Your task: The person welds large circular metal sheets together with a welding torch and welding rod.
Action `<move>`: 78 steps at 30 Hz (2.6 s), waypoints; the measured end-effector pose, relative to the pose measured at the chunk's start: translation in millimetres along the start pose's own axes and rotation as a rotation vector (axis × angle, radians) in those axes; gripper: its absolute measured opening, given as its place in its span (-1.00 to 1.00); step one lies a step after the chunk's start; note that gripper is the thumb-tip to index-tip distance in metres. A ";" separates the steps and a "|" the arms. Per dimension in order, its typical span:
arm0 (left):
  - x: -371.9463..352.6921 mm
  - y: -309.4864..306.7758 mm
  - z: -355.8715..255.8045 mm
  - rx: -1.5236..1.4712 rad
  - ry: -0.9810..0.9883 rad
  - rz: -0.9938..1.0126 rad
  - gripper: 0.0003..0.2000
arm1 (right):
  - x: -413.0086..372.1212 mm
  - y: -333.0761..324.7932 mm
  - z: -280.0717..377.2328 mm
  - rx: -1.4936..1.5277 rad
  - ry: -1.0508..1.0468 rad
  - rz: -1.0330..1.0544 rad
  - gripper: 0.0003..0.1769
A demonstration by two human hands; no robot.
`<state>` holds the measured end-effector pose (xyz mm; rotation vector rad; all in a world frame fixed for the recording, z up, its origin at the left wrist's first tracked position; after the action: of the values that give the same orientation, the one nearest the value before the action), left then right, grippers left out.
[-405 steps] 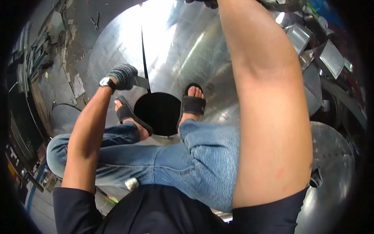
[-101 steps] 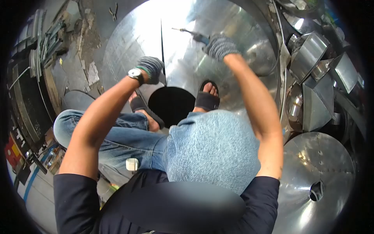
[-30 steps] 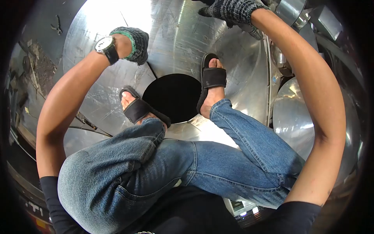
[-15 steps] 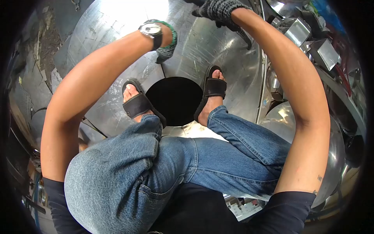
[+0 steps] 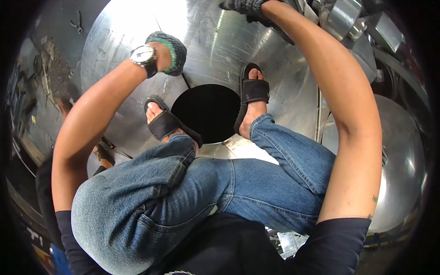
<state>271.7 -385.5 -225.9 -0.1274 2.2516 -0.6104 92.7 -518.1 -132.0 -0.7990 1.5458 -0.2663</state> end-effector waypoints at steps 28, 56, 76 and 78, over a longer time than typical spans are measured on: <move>-91.4 2.1 -20.4 -0.191 -0.308 -0.355 -0.79 | 31.2 85.9 35.6 0.020 -0.160 -0.066 -0.21; -93.3 57.8 91.3 -0.359 -0.248 -0.422 -0.54 | 87.5 124.7 71.1 0.133 0.091 -0.049 -0.35; 42.9 -8.3 31.7 0.178 -0.153 0.246 -0.67 | 85.2 126.5 56.9 0.162 0.072 -0.082 -0.36; 87.4 27.0 47.3 0.288 -0.109 0.338 -0.68 | 81.8 127.6 57.5 0.190 0.066 -0.064 -0.36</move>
<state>248.3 -404.3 -324.3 0.3485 1.9946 -0.7144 110.1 -459.5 -282.2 -0.6962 1.5322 -0.4833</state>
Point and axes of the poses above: each hand's wrist, its own x-axis towards the middle knuckle, its own y-axis out of the palm, z = x × y, the point moved 5 cm from there along x, towards the middle knuckle, and after that the axes turned 15 degrees about -x, right-handed, at the moved point
